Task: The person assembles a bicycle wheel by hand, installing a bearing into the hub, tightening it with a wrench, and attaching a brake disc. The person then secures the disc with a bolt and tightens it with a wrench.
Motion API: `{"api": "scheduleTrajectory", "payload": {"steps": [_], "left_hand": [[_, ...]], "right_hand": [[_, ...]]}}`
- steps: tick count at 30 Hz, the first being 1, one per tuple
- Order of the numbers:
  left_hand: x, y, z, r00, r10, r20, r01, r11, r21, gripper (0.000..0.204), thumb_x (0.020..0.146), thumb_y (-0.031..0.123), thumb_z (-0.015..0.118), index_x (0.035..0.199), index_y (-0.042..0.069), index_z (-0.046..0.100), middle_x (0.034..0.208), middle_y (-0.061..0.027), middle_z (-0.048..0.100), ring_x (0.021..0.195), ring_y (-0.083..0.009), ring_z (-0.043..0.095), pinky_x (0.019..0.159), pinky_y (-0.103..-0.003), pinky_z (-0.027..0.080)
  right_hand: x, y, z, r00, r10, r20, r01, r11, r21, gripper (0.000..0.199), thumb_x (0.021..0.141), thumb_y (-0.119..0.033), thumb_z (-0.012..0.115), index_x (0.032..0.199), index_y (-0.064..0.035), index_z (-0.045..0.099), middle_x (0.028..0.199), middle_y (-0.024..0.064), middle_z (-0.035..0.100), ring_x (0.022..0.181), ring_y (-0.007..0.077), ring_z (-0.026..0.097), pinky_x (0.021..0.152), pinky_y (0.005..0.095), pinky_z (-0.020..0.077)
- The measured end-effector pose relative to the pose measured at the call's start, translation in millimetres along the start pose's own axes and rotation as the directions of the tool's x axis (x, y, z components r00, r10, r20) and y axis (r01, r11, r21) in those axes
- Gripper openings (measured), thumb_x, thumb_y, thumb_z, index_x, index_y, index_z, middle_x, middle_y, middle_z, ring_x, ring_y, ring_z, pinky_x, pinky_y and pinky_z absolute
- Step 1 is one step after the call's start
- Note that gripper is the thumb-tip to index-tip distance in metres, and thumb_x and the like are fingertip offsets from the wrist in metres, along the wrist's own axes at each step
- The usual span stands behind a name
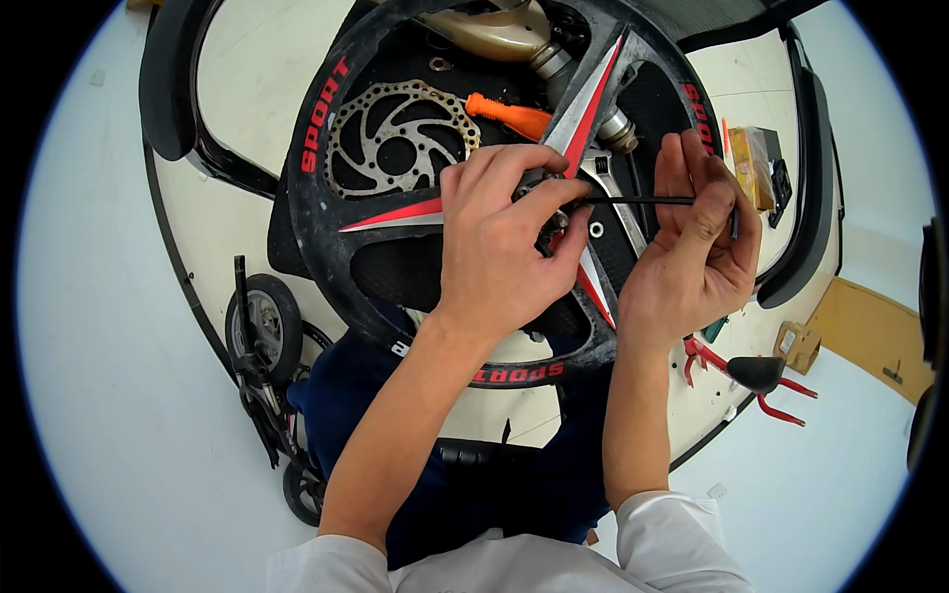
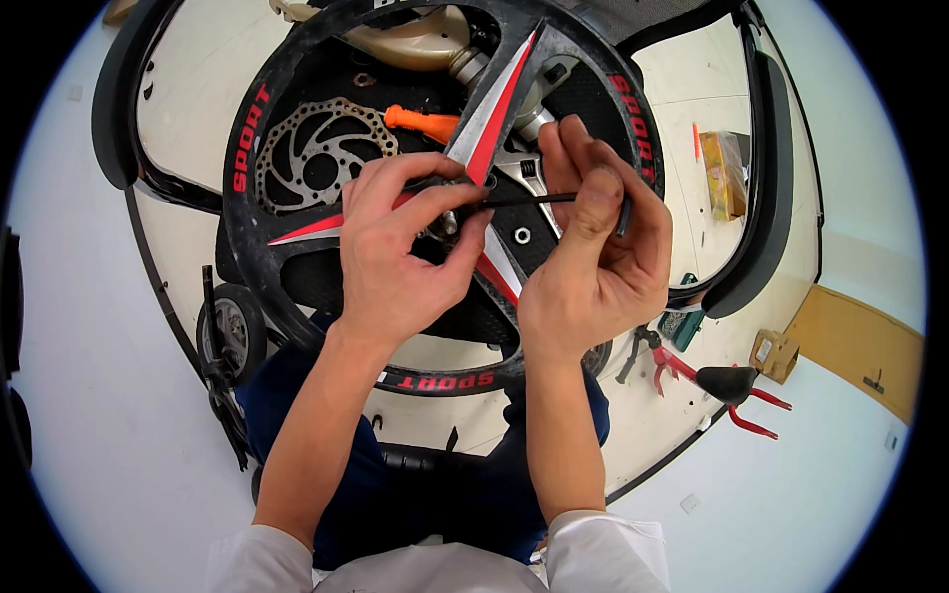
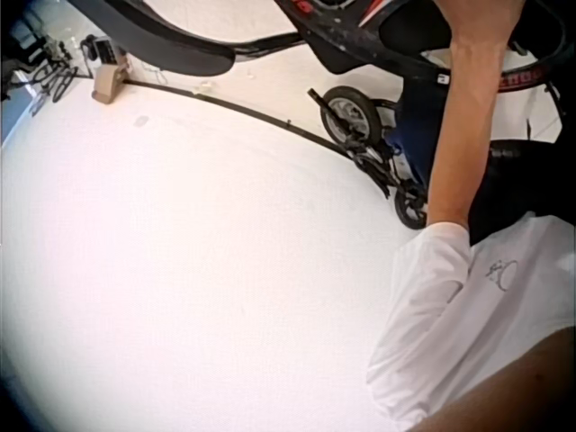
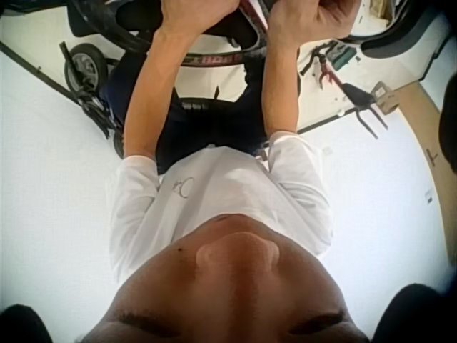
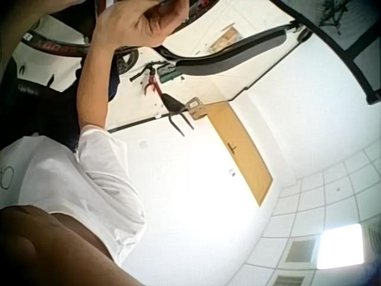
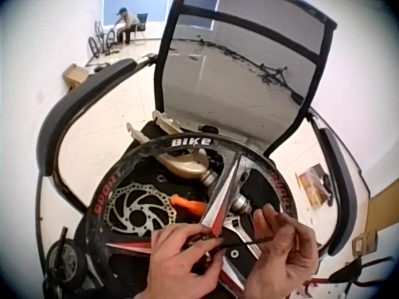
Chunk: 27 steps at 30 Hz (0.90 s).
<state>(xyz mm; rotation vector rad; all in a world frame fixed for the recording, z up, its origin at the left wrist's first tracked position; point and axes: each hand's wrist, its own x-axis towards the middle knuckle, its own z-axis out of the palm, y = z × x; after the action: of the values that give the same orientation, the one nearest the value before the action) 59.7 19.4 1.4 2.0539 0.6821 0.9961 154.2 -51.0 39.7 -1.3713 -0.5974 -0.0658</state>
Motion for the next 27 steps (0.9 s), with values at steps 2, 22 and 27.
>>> {"api": "scheduleTrajectory", "payload": {"steps": [2,22,27], "left_hand": [[0,0,0,1.0,0.001,-0.002,-0.001,1.0,0.005,0.023,0.068,0.006,0.081,0.09,0.011,0.076,0.102,-0.0014,0.068,0.096,-0.023,0.061,0.086,-0.036,0.042],[-1,-2,2,0.998,0.032,-0.048,-0.032,0.999,0.009,0.026,0.062,0.004,0.076,0.087,0.009,0.074,0.101,-0.0019,0.068,0.094,-0.0234,0.062,0.081,-0.036,0.043],[1,1,3,0.998,0.002,-0.057,-0.003,1.0,-0.029,0.025,0.062,0.003,0.077,0.086,0.009,0.074,0.1,-0.0022,0.068,0.093,-0.0237,0.062,0.081,-0.035,0.044]], "right_hand": [[-2,1,1,1.0,-0.024,0.017,0.024,1.0,0.014,0.02,0.102,-0.009,0.058,0.11,0.0101,0.058,0.11,0.0317,0.068,0.102,0.0364,0.071,0.088,0.0387,0.0606],[-2,1,-27,0.861,-0.067,0.504,0.194,0.96,-0.203,0.02,0.076,0.012,0.071,0.096,0.0086,0.071,0.093,0.0174,0.075,0.084,0.0234,0.075,0.078,0.0318,0.0596],[-4,6,-21,0.902,-0.1,0.421,0.189,0.966,-0.176,0.021,0.076,0.011,0.073,0.096,0.0078,0.07,0.085,0.0133,0.073,0.083,0.0221,0.074,0.08,0.0312,0.0585]]}}
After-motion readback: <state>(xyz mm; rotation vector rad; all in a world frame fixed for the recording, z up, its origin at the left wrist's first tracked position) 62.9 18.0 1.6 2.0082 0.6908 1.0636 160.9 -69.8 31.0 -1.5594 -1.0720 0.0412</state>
